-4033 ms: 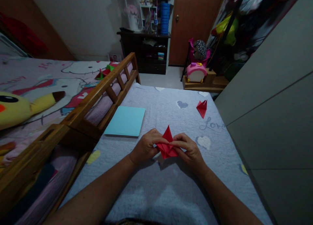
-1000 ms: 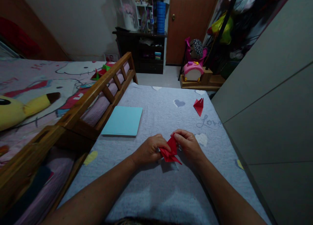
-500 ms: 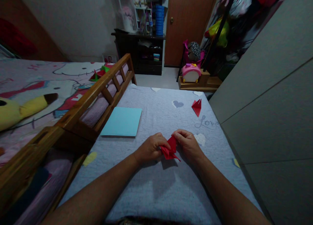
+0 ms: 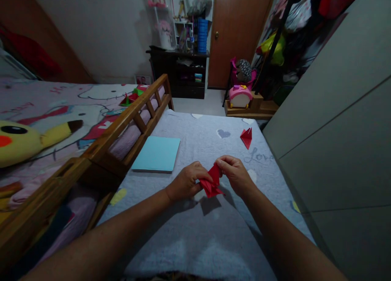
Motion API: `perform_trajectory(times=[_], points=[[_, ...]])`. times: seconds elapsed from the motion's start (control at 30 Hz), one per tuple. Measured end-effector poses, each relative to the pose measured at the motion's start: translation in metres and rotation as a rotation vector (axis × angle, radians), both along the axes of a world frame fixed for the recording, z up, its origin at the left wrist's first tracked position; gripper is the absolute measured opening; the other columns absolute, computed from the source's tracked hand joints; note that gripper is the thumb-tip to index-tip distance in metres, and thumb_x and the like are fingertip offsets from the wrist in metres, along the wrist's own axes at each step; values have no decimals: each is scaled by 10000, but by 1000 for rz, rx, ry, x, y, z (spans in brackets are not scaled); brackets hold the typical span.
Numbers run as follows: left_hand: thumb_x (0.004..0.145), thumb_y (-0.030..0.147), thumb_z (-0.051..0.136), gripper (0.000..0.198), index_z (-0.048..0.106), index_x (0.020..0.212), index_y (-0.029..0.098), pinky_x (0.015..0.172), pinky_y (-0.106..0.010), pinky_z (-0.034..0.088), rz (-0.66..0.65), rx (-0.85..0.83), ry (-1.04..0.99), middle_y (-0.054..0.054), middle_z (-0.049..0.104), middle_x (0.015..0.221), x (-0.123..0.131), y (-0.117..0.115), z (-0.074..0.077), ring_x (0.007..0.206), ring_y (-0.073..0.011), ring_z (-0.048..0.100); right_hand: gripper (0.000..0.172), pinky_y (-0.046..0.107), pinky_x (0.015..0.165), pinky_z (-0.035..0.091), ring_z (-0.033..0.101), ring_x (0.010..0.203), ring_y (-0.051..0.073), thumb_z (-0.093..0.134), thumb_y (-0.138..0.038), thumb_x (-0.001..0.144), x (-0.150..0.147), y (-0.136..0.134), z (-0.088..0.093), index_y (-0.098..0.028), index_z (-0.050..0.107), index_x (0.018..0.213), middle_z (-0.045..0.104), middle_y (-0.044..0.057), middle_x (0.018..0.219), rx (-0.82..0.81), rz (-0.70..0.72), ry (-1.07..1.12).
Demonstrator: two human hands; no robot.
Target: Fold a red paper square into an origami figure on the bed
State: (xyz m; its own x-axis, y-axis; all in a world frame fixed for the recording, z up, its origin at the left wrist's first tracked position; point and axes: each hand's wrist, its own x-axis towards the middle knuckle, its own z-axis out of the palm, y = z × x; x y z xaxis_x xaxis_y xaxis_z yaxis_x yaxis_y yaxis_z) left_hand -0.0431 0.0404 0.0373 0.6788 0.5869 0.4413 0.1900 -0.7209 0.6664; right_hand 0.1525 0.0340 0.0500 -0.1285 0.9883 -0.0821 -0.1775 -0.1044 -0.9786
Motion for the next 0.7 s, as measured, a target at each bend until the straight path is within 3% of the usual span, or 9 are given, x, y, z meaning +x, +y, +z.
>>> perform_trajectory(times=[0.13, 0.37, 0.53, 0.7], points=[[860, 144, 661, 108, 723, 924, 205, 825, -331, 433, 37, 8, -15, -22, 774, 902, 5, 10, 1, 804, -167, 632, 260, 249, 551, 357, 453, 536, 99, 738, -400, 747, -1, 11, -3, -170, 649, 668, 544, -38, 558, 49, -31, 23], [851, 146, 668, 125, 755, 908, 217, 778, -321, 455, 132, -71, -46, -31, 766, 876, 17, 15, -18, 829, -190, 603, 339, 247, 558, 362, 448, 544, 100, 691, -477, 789, 4, 23, -19, -179, 600, 654, 519, -42, 579, 50, -61, 26], [878, 168, 653, 111, 748, 915, 211, 765, -321, 450, 189, 60, -104, -25, 760, 828, 17, 14, -26, 773, -175, 596, 282, 241, 520, 347, 453, 539, 104, 641, -461, 810, 16, 24, -18, -180, 654, 790, 538, -34, 624, 1, 97, -69], [911, 240, 638, 110, 740, 909, 198, 733, -322, 442, 237, 167, -99, -34, 761, 826, 11, 16, -24, 748, -175, 583, 187, 245, 583, 379, 499, 616, 114, 689, -357, 766, 21, 20, -20, -174, 653, 783, 604, -7, 705, 49, 240, -238]])
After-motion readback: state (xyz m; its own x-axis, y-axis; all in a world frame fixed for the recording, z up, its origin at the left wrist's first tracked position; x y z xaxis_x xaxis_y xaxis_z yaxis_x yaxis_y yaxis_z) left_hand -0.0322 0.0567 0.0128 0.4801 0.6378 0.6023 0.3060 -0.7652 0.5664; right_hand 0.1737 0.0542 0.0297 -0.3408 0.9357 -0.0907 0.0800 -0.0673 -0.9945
